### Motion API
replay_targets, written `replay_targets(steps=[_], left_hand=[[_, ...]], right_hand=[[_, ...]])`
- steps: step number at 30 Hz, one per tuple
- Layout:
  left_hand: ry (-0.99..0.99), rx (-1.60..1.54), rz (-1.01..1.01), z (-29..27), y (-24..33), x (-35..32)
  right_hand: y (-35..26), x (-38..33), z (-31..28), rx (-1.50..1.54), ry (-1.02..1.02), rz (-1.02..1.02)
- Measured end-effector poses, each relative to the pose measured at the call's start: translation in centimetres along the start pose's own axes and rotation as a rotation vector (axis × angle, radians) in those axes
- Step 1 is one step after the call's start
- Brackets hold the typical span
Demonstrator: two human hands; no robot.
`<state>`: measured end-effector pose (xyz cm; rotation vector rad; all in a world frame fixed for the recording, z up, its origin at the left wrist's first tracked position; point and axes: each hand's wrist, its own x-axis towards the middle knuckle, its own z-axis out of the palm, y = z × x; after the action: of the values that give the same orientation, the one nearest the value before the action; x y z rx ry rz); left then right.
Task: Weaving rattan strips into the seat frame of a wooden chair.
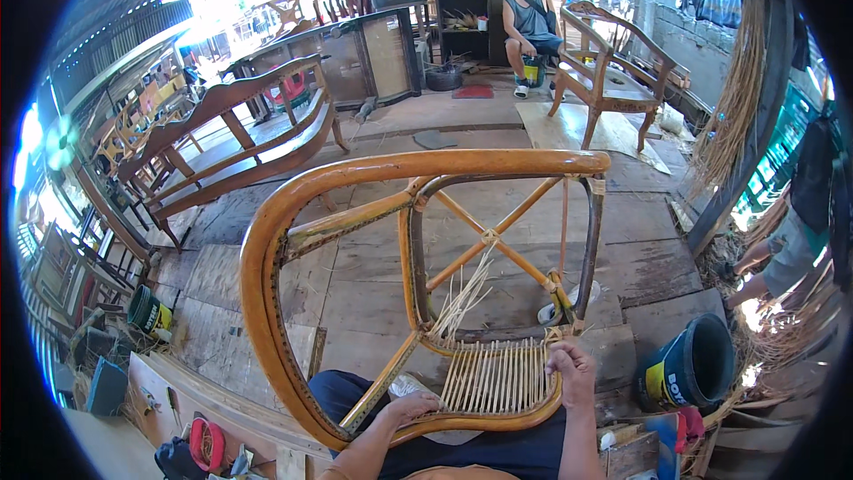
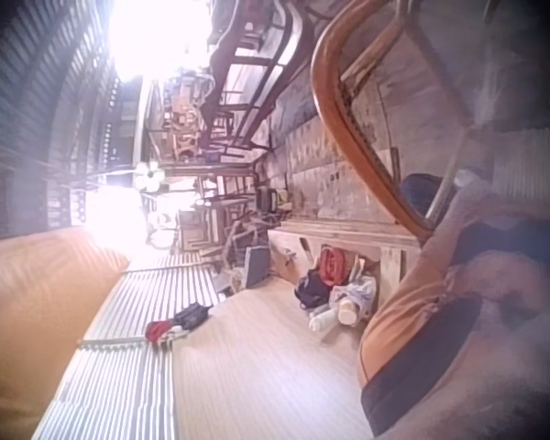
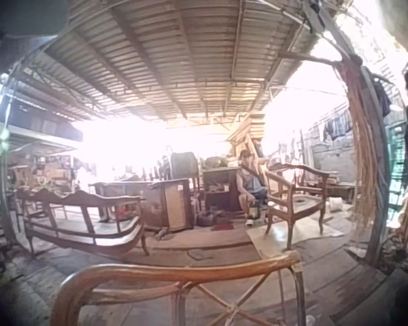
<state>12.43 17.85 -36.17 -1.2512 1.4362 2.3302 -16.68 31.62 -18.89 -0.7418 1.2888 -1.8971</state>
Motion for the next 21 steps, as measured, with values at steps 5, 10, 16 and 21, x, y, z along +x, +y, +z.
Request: replay_targets(steps=[5,10,16,21], left_hand=[[0.048,0.146,-0.003,-0.8,-0.9,0.2],[0.002,0.377,0.15,-0.7,-0.2,0.2],[-0.015,0.35,0.195,-1.6,-1.7,0.6],[0.009,0.246,0.057,0.6,1.1,-0.8]], right_hand=[[6.9,-0.9,-6.6,-0.309,0.438,-0.038],[11.0,-3.0,-8.4,-0.401,0.468,0.006],[11.5,-3.3,-7.6,-0.613,0.479,0.059],[11.4,-3.5,-8.0,-0.617,0.47,0.08]])
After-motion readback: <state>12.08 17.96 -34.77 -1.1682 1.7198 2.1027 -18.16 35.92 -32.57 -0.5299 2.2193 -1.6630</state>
